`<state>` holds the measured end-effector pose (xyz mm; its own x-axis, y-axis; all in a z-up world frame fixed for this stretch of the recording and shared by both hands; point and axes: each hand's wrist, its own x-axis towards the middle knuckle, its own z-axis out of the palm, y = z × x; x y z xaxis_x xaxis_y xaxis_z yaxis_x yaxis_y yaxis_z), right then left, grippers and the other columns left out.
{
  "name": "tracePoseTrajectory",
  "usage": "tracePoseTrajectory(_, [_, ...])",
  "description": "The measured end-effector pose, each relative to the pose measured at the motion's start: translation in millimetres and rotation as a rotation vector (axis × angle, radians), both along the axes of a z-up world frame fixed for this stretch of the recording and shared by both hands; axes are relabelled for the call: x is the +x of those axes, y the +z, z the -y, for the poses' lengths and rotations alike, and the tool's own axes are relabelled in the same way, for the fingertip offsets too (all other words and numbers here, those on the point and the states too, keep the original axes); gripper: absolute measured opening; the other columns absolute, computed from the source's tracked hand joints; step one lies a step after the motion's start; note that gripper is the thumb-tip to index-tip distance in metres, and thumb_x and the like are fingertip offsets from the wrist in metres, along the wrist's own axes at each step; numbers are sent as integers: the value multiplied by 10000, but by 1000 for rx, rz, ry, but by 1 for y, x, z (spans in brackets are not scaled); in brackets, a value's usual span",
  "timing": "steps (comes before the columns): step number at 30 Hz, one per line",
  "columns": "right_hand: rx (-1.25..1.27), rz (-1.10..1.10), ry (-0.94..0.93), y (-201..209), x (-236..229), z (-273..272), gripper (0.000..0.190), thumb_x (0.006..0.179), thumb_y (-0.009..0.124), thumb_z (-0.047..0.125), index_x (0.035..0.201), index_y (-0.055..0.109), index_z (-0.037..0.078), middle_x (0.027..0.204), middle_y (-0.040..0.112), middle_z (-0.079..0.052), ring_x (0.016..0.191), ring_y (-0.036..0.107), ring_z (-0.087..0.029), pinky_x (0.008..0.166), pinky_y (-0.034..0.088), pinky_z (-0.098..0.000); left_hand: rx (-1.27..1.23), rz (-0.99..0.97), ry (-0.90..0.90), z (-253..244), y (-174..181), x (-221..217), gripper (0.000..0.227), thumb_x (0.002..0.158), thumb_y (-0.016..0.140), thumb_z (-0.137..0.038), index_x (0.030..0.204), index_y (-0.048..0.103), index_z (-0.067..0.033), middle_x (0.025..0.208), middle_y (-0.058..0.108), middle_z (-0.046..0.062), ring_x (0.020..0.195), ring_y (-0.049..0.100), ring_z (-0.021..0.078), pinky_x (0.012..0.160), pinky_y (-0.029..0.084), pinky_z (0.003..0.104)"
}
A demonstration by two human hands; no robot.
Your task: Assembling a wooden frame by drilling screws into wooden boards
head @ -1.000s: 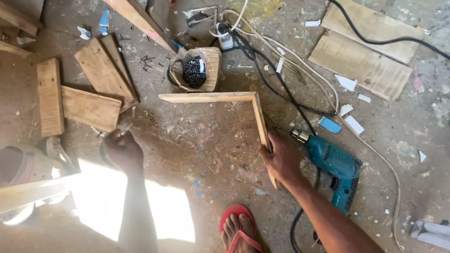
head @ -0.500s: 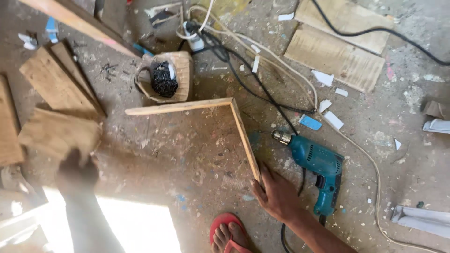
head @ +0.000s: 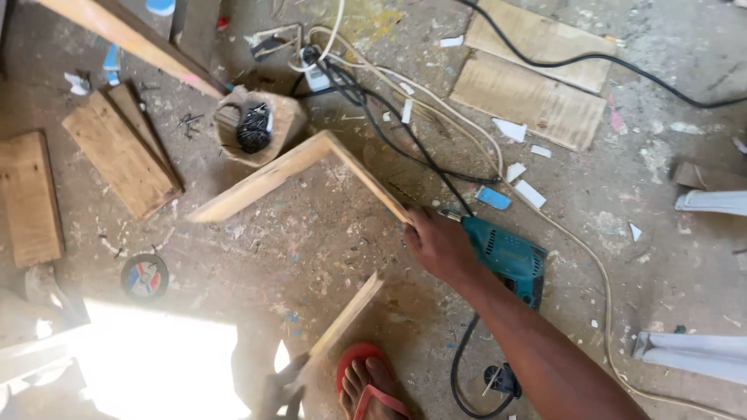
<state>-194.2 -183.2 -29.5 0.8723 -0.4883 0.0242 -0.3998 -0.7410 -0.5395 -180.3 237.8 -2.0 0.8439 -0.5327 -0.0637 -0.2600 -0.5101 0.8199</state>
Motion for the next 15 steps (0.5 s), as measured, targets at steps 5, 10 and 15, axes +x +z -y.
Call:
tracePoseTrajectory(5, [682, -139, -77, 73, 0, 28, 576, 1013, 530, 343, 1546, 456, 138, 1207, 734, -114, 704, 640, -151, 567, 483, -299, -17, -1053, 553, 123, -13, -26, 479, 825, 612, 192, 1292, 710, 145, 738, 699, 254, 473, 509, 205, 382, 371, 281])
tracePoseTrajectory(10, [799, -208, -233, 78, -62, -28, 1039, 788, 492, 729, 1646, 132, 266, 1730, 190, -119, 1539, 287, -391, 1171, 335, -615, 449, -311, -272, 121, -17, -62, 970, 696, 586, 39, 1539, 409, -406, 1071, 671, 42, 867, 642, 223, 878, 543, 336])
tracePoseTrajectory(15, [599, -58, -223, 46, -89, -75, 1096, 847, 733, 458, 1639, 71, 90, 1617, 361, -252, 1390, 493, -418, 1050, 478, -527, 843, -326, -723, 175, 31, -49, 855, 816, 749, -479, 1511, 252, -506, 1350, 355, 236, 1199, 399, 434, 1037, 337, 601])
